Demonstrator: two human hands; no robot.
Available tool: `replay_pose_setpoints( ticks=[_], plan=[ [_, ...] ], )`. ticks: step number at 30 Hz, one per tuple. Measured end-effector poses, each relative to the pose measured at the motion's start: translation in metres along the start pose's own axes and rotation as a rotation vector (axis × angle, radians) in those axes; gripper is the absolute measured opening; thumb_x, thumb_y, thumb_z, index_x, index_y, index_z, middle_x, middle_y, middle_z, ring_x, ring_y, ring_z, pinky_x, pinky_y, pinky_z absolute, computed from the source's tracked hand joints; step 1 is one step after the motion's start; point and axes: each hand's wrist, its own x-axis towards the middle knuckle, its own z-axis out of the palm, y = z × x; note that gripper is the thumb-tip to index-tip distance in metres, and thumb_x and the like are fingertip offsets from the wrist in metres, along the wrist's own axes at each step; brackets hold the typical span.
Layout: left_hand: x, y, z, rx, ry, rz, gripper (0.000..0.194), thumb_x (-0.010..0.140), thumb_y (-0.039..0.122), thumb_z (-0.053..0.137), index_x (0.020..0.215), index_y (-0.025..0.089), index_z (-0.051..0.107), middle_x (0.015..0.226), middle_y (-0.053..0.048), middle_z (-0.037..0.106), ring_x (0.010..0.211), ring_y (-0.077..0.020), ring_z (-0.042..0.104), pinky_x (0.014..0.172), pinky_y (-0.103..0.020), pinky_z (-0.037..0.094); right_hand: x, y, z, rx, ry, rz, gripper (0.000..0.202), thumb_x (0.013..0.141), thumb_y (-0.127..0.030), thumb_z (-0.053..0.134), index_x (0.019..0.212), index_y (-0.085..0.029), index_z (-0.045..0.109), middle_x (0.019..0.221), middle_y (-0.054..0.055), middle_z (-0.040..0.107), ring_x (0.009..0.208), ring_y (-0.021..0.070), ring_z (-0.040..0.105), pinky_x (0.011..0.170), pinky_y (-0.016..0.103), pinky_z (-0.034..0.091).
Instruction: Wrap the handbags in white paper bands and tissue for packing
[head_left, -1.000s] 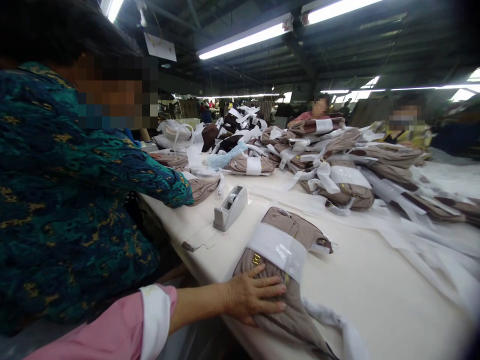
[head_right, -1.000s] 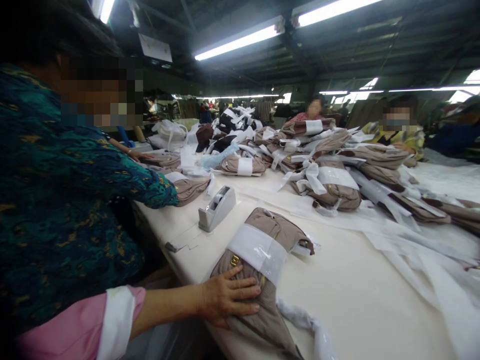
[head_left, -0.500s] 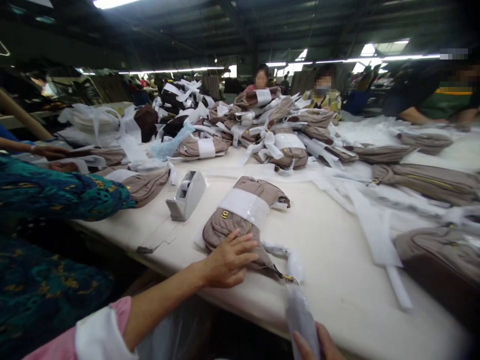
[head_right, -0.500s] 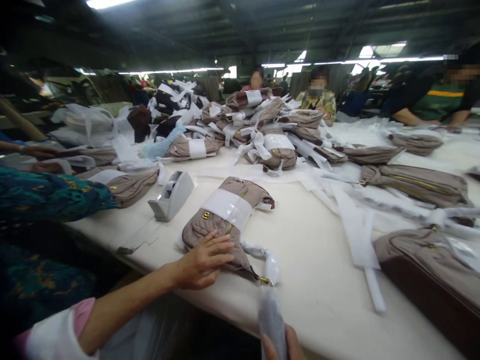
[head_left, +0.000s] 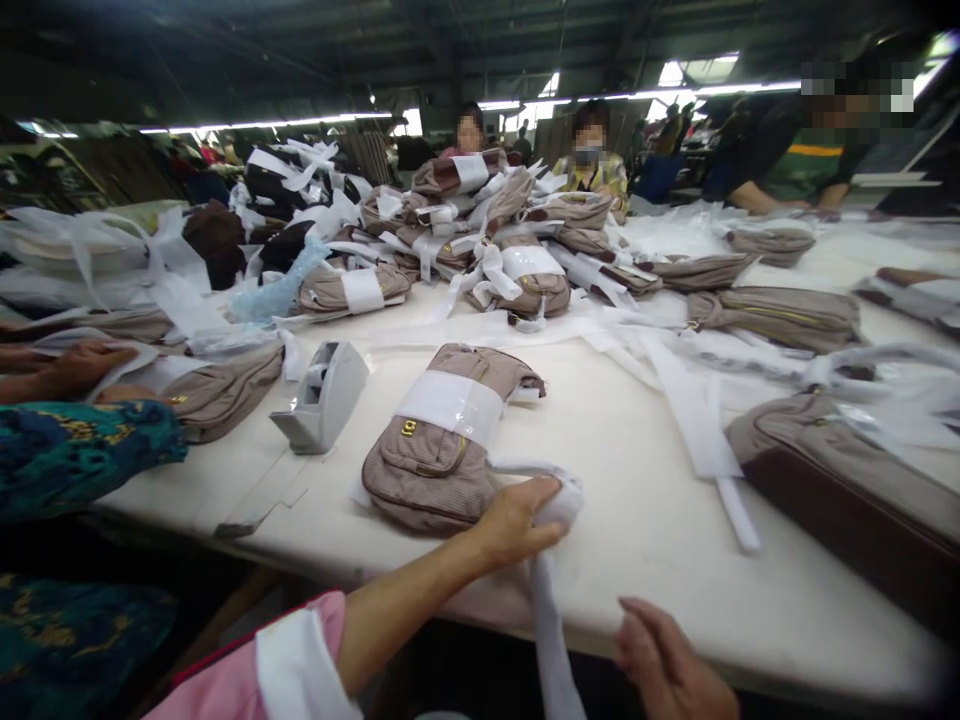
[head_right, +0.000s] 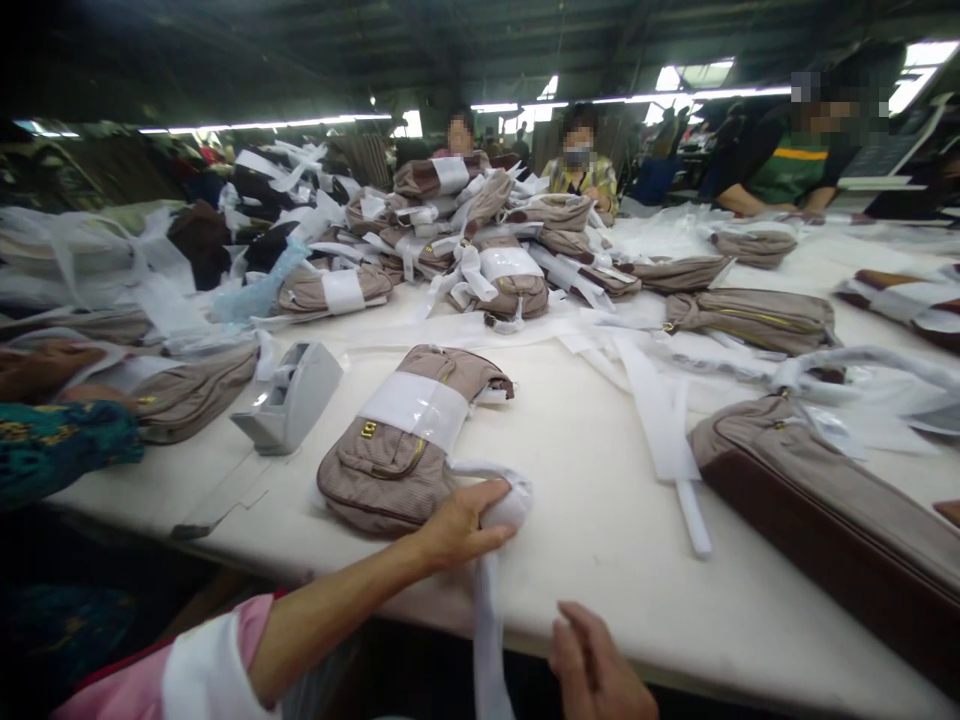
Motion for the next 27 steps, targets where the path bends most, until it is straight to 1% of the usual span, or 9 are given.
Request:
replay_pose_setpoints(
  ticks=[2,4,8,10,13,16,20,23,27],
  plan=[
    [-0.006,-0.002,-0.008,-0.281,0.029,0.022,0.015,0.074,0.019,0.053,0.089,0.015,0.051,0.080,0.000,0.052,0.072,-0.0119,0.050,0.066,-0.020,0.040,0.025,-0.012,-0.015,0.149,-0.057,0.121,0.050,0.076,-0.063,0.045,0.096,-0.019,0.059,0.075,0.005,0.066,0.067,0.0204,0.063,0.060,0.029,0.051],
    [-0.006,-0.003,-0.013,-0.532,0.011,-0.024,0.017,0.073,0.015,0.052,0.089,0.015,0.051,0.074,0.002,0.048,0.066,-0.0100,0.046,0.059,-0.019,0.038,0.048,-0.029,-0.018,0.279,-0.162,0.147,0.050,0.075,-0.061,0.049,0.099,-0.017,0.056,0.084,0.007,0.065,0.076,0.0218,0.063,0.061,0.030,0.051],
    [0.001,-0.002,-0.018,-0.845,-0.061,-0.123,0.027,0.071,0.014,0.051,0.097,0.014,0.053,0.079,0.000,0.052,0.069,-0.0098,0.048,0.061,-0.019,0.039,0.069,-0.061,0.012,0.504,-0.384,0.094,0.051,0.073,-0.052,0.058,0.111,-0.018,0.051,0.104,0.009,0.062,0.093,0.0236,0.059,0.068,0.032,0.051],
    [0.002,-0.001,-0.018,-0.892,-0.023,-0.192,0.035,0.071,0.015,0.051,0.106,0.013,0.052,0.089,-0.003,0.055,0.071,-0.0101,0.051,0.065,-0.021,0.041,0.070,-0.066,0.029,0.578,-0.421,0.050,0.049,0.074,-0.048,0.061,0.112,-0.019,0.051,0.105,0.008,0.061,0.092,0.0216,0.058,0.070,0.031,0.049],
    [-0.002,0.002,-0.019,-0.755,0.126,-0.296,0.040,0.074,0.019,0.049,0.113,0.012,0.047,0.100,-0.007,0.054,0.071,-0.0110,0.054,0.063,-0.023,0.045,0.072,-0.067,0.043,0.665,-0.403,0.039,0.043,0.073,-0.044,0.063,0.107,-0.019,0.055,0.100,0.005,0.063,0.084,0.0173,0.057,0.071,0.029,0.047],
    [-0.008,0.006,-0.025,-0.378,0.248,-0.113,0.050,0.075,0.019,0.052,0.124,0.015,0.040,0.112,-0.011,0.049,0.090,-0.0172,0.053,0.071,-0.027,0.047,0.076,-0.069,0.044,0.730,-0.396,0.013,0.039,0.074,-0.041,0.064,0.105,-0.018,0.056,0.100,0.005,0.063,0.087,0.0170,0.056,0.078,0.030,0.045],
    [-0.007,0.004,-0.041,0.089,0.196,0.198,0.045,0.077,0.020,0.056,0.122,0.021,0.046,0.118,-0.009,0.042,0.098,-0.0177,0.049,0.086,-0.031,0.044,0.079,-0.080,0.042,0.701,-0.416,-0.108,0.037,0.075,-0.037,0.063,0.106,-0.020,0.056,0.107,0.006,0.061,0.098,0.0197,0.055,0.087,0.033,0.042],
    [-0.003,-0.005,-0.052,0.198,0.175,0.225,0.032,0.077,0.024,0.058,0.108,0.017,0.051,0.106,-0.008,0.046,0.091,-0.0159,0.051,0.082,-0.028,0.045,0.077,-0.085,0.051,0.743,-0.428,-0.166,0.039,0.073,-0.034,0.065,0.109,-0.022,0.052,0.111,0.006,0.060,0.101,0.0204,0.056,0.087,0.034,0.045],
    [0.000,-0.011,-0.062,0.316,0.138,0.183,0.019,0.076,0.027,0.060,0.089,0.016,0.050,0.092,-0.004,0.048,0.083,-0.0151,0.051,0.075,-0.025,0.044,0.073,-0.083,0.070,0.798,-0.334,-0.210,0.036,0.074,-0.034,0.063,0.105,-0.020,0.052,0.107,0.007,0.061,0.097,0.0201,0.058,0.084,0.034,0.047]
  ],
)
